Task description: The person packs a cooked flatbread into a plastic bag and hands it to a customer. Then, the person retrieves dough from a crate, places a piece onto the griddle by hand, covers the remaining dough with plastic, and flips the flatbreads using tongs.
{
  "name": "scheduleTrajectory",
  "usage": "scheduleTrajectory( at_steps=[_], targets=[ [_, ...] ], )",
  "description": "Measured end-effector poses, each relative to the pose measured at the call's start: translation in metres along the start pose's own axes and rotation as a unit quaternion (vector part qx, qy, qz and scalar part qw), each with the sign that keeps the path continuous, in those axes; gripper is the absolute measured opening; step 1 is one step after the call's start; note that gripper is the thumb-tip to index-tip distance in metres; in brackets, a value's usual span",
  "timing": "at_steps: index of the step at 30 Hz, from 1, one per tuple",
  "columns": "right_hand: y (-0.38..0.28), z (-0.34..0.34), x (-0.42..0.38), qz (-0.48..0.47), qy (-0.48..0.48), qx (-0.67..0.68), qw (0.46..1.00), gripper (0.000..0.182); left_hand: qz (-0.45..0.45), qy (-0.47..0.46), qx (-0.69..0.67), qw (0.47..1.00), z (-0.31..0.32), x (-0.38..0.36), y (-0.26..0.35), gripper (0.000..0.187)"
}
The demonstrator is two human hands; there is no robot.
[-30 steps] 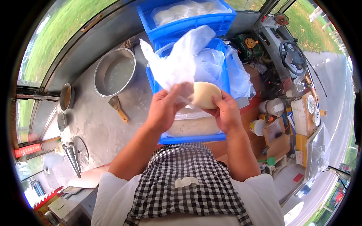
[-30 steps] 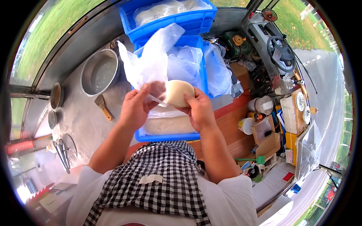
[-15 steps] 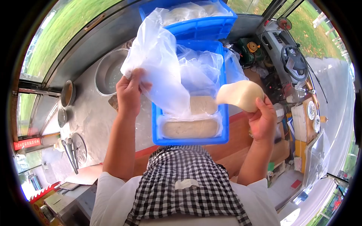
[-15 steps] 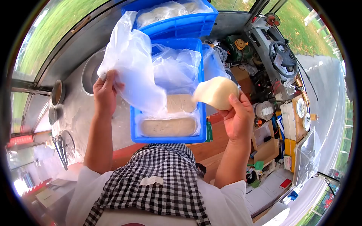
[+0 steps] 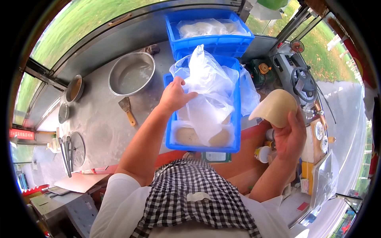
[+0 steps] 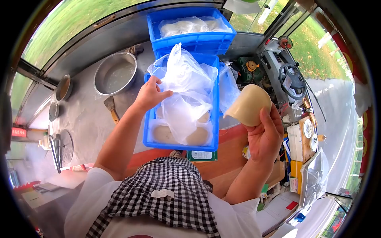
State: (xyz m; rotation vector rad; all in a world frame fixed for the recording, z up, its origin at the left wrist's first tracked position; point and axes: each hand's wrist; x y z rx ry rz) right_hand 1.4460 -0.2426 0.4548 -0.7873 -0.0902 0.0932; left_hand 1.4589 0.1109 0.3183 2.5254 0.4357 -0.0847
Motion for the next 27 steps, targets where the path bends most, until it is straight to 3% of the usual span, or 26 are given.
scheduleTrajectory(
  at_steps=[3, 6, 7, 8, 10, 11, 13, 14, 16, 18, 21, 23, 27],
  targets=[
    [0.006, 0.021, -0.012, 0.024, -0.042, 0.005, 0.999, 0.035, 0.007, 0.005, -0.086, 0.996, -0.029, -0.030, -0.007, 0.099],
    [0.019, 0.045, -0.021, 0.060, -0.107, 0.021, 0.992, 0.037, -0.014, 0.049, -0.202, 0.978, -0.039, -0.064, -0.036, 0.104],
    [0.026, 0.057, -0.025, 0.072, -0.129, 0.026, 0.989, 0.037, 0.005, 0.132, -0.237, 0.962, -0.033, -0.075, -0.048, 0.077],
    [0.034, 0.072, -0.031, 0.087, -0.151, 0.031, 0.984, 0.038, -0.007, 0.120, -0.326, 0.938, -0.033, -0.090, -0.059, 0.065],
    [0.054, 0.107, -0.043, 0.110, -0.171, 0.027, 0.979, 0.040, -0.025, 0.101, -0.496, 0.862, -0.038, -0.129, -0.069, 0.041],
    [0.066, 0.120, -0.049, 0.125, -0.192, 0.023, 0.973, 0.042, -0.042, 0.067, -0.601, 0.795, -0.039, -0.157, -0.066, 0.031],
    [0.091, 0.150, -0.064, 0.165, -0.231, 0.026, 0.958, 0.044, -0.128, -0.113, -0.676, 0.717, -0.036, -0.203, -0.082, 0.053],
    [0.105, 0.167, -0.074, 0.182, -0.235, 0.021, 0.955, 0.044, -0.127, -0.204, -0.718, 0.653, -0.035, -0.228, -0.090, 0.065],
    [0.133, 0.198, -0.097, 0.218, -0.248, 0.014, 0.944, 0.044, -0.035, -0.275, -0.783, 0.556, -0.032, -0.269, -0.103, 0.077],
    [0.160, 0.220, -0.119, 0.264, -0.288, 0.017, 0.920, 0.045, -0.024, -0.203, -0.854, 0.479, -0.054, -0.307, -0.104, 0.071],
    [0.203, 0.248, -0.150, 0.345, -0.316, 0.001, 0.884, 0.045, -0.011, 0.047, -0.921, 0.387, -0.078, -0.341, -0.129, 0.063],
    [0.231, 0.265, -0.169, 0.406, -0.331, -0.002, 0.852, 0.035, -0.025, 0.173, -0.907, 0.382, -0.090, -0.365, -0.158, 0.057],
    [0.294, 0.272, -0.193, 0.517, -0.404, -0.032, 0.754, 0.034, -0.027, 0.364, -0.865, 0.345, -0.095, -0.422, -0.207, 0.046]
  ],
)
Point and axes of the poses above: each hand's wrist, its own x-axis towards the middle knuckle, its own z-axis out of the palm, y = z × x, and after that the axes turned 12 degrees about x, right-handed
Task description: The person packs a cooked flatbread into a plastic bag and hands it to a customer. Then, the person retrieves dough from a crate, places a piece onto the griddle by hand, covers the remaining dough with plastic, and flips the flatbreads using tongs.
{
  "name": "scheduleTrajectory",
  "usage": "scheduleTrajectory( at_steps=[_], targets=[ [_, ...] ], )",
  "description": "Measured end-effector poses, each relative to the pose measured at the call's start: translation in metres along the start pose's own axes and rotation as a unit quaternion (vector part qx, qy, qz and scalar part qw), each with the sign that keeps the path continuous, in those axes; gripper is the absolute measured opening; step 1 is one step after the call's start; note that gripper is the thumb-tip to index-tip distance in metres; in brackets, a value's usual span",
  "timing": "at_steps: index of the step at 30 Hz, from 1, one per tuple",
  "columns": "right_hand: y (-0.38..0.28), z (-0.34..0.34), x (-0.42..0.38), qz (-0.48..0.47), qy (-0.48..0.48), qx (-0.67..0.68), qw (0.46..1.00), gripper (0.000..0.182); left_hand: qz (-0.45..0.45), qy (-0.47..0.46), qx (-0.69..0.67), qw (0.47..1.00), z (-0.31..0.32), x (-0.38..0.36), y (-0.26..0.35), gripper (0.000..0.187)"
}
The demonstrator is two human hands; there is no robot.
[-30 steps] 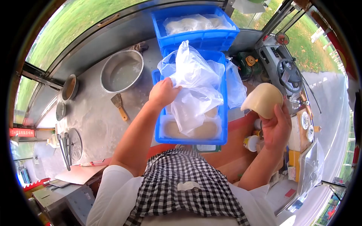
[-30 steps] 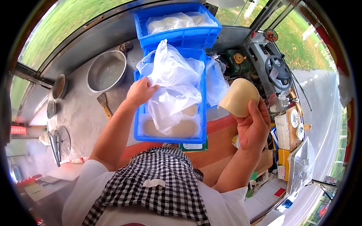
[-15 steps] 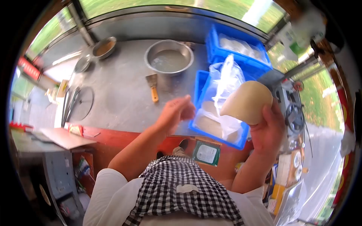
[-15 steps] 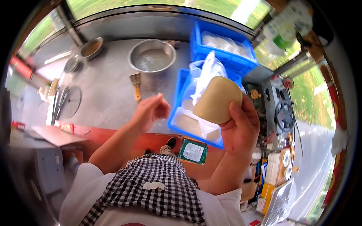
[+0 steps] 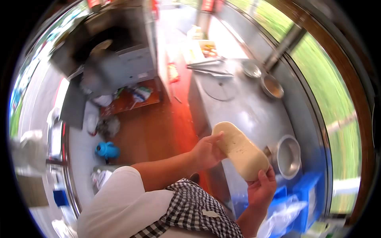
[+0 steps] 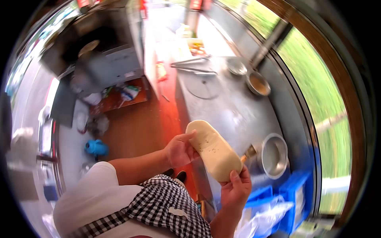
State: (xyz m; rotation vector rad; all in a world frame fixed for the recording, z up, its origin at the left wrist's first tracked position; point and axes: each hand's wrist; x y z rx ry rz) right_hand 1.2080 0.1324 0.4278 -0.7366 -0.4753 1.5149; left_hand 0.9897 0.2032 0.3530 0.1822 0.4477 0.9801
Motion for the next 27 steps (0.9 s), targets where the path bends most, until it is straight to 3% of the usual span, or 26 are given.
scheduleTrajectory(
  at_steps=[7, 13, 18, 27],
  targets=[
    [0.073, 0.028, 0.078, 0.216, -0.120, -0.019, 0.969, 0.031, 0.174, 0.160, -0.005, 0.972, -0.036, -0.073, 0.074, 0.043],
    [0.141, 0.082, 0.114, 0.328, -0.184, -0.072, 0.924, 0.032, 0.292, 0.222, 0.008, 0.930, -0.083, -0.132, 0.108, 0.043],
    [0.205, 0.141, 0.134, 0.341, -0.219, -0.124, 0.906, 0.032, 0.325, 0.242, -0.007, 0.914, -0.137, -0.160, 0.160, 0.043],
    [0.341, 0.262, 0.168, 0.360, -0.220, -0.124, 0.898, 0.033, 0.354, 0.266, 0.037, 0.896, -0.214, -0.213, 0.320, 0.042]
  ],
)
Point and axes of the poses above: each hand's wrist, its own x-axis towards the middle knuckle, its own z-axis out of the palm, y = z × x, and after that the axes turned 12 degrees about x, right-handed
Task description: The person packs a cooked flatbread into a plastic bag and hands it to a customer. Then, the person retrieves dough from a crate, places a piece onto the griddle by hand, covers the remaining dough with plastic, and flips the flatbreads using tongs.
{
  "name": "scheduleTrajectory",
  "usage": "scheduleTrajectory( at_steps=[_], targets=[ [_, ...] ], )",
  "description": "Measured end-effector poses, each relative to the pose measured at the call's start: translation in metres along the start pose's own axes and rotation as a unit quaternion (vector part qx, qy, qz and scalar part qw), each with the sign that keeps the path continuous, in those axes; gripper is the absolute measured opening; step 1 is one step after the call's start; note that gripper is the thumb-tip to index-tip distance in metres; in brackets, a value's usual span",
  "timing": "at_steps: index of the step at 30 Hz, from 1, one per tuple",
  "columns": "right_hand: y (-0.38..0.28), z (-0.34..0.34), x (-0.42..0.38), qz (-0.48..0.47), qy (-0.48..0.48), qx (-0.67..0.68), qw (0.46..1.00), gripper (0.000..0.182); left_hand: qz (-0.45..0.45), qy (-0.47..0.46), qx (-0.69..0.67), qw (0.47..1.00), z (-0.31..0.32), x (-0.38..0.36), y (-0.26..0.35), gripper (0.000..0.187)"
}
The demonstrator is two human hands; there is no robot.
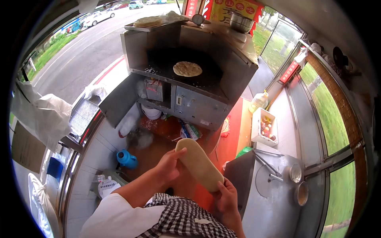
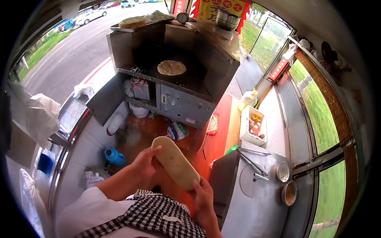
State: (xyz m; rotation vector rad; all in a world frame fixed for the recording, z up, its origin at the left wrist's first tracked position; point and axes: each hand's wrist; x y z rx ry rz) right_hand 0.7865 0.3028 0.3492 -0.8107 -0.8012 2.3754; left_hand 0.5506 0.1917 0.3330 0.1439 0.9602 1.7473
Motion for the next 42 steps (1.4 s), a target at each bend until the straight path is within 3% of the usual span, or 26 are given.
scheduleTrajectory(
  at_steps=[8, 11, 18, 25, 30, 32, 35, 42],
  targets=[
    [-0.009, 0.064, 0.117, 0.064, -0.025, -0.038, 0.997, 0.037, 0.002, 0.086, -0.046, 0.995, -0.041, 0.070, 0.081, 0.034],
    [-0.010, 0.069, 0.173, 0.086, -0.029, -0.039, 0.995, 0.035, 0.030, 0.095, -0.025, 0.995, -0.062, 0.105, 0.095, 0.042],
    [-0.046, 0.121, 0.299, 0.133, -0.077, -0.038, 0.987, 0.036, 0.093, 0.127, -0.044, 0.986, -0.067, 0.182, 0.163, 0.040],
    [-0.083, 0.164, 0.423, 0.122, -0.121, -0.177, 0.969, 0.033, 0.154, 0.179, -0.042, 0.971, -0.056, 0.249, 0.225, 0.038],
    [-0.094, 0.200, 0.484, 0.160, -0.099, -0.228, 0.955, 0.033, 0.151, 0.166, -0.046, 0.973, -0.094, 0.297, 0.258, 0.037],
    [-0.091, 0.212, 0.504, 0.144, -0.084, -0.206, 0.964, 0.033, 0.126, 0.153, -0.010, 0.980, -0.124, 0.315, 0.271, 0.038],
    [-0.080, 0.239, 0.534, 0.080, -0.063, -0.133, 0.986, 0.033, 0.124, 0.183, -0.018, 0.975, -0.111, 0.337, 0.317, 0.036],
    [-0.080, 0.284, 0.615, 0.008, -0.009, -0.061, 0.998, 0.035, 0.083, 0.123, 0.048, 0.988, -0.139, 0.410, 0.406, 0.038]
  ],
)
Point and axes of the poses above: each hand's wrist, its own x-axis towards the middle knuckle, its own z-axis out of the palm, y = z × x, and after that the axes turned 12 degrees about x, right-handed
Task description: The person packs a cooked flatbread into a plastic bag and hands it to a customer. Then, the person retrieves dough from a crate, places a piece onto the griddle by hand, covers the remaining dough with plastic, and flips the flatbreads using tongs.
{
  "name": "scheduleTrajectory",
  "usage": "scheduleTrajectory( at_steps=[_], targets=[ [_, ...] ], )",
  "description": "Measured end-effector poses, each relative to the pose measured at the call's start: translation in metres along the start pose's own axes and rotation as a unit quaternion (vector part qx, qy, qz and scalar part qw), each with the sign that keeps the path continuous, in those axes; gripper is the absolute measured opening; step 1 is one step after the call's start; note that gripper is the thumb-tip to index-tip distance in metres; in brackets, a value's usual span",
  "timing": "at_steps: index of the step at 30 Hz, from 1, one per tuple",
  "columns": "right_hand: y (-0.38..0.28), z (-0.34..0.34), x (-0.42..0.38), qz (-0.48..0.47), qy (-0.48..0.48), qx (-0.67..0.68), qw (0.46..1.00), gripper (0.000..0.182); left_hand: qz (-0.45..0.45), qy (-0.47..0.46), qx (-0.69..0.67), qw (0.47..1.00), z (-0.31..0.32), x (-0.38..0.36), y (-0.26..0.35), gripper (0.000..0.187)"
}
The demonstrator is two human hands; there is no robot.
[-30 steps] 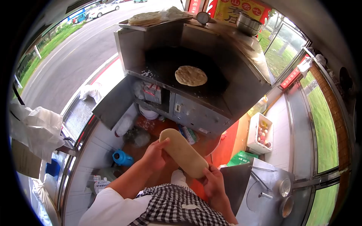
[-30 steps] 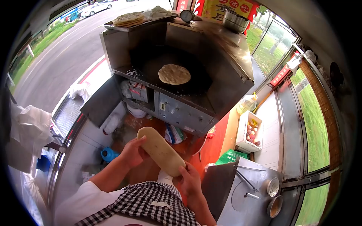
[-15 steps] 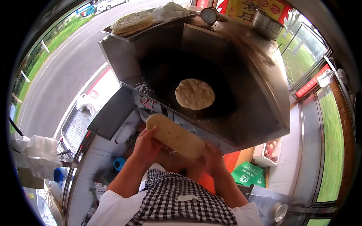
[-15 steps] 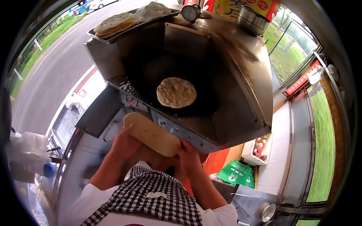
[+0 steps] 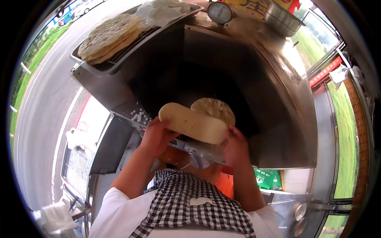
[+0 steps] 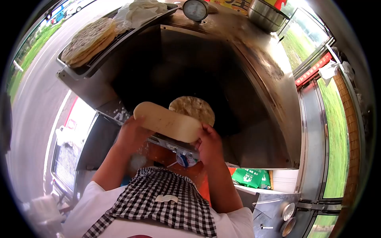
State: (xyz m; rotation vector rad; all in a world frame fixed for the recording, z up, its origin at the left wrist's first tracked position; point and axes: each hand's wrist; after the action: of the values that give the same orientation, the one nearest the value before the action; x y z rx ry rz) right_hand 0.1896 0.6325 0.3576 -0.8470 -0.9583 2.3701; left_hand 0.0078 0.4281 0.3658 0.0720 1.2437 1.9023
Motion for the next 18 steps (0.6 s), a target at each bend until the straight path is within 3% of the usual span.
scheduleTrajectory(
  at_steps=[4, 10, 13, 14, 15, 16, 17, 18],
  targets=[
    [-0.007, 0.034, 0.035, -0.055, 0.064, 0.035, 0.996, 0.036, -0.016, -0.047, 0.024, 0.998, -0.002, 0.053, 0.029, 0.039],
    [-0.025, 0.038, 0.109, -0.087, 0.039, 0.072, 0.993, 0.049, -0.028, -0.109, -0.017, 0.994, 0.008, 0.146, 0.032, 0.045],
    [-0.023, 0.028, 0.159, -0.170, 0.029, 0.019, 0.985, 0.056, -0.004, -0.124, -0.002, 0.992, 0.016, 0.207, 0.013, 0.044],
    [-0.021, 0.030, 0.159, -0.209, 0.051, -0.080, 0.973, 0.057, 0.010, -0.131, 0.017, 0.991, 0.020, 0.219, 0.009, 0.044],
    [-0.019, 0.037, 0.159, -0.250, 0.072, -0.178, 0.949, 0.058, 0.036, -0.100, 0.149, 0.983, 0.028, 0.221, 0.014, 0.044],
    [-0.018, 0.041, 0.157, -0.286, 0.092, -0.274, 0.913, 0.059, 0.141, -0.019, 0.308, 0.941, 0.027, 0.227, 0.008, 0.044],
    [-0.015, 0.040, 0.150, -0.297, 0.074, -0.330, 0.893, 0.059, 0.242, 0.062, 0.453, 0.856, 0.021, 0.233, -0.002, 0.044],
    [-0.010, 0.037, 0.141, -0.307, 0.054, -0.384, 0.869, 0.060, 0.332, 0.139, 0.577, 0.733, 0.016, 0.238, -0.008, 0.045]
  ],
)
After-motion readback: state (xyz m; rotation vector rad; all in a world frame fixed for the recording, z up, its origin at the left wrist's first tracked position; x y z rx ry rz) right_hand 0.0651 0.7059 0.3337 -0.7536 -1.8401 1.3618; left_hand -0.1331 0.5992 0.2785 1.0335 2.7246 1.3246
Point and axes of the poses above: each hand's wrist, its own x-axis towards the middle knuckle, its own z-axis out of the palm, y = z × x, and after that the axes turned 12 degrees about x, right-handed
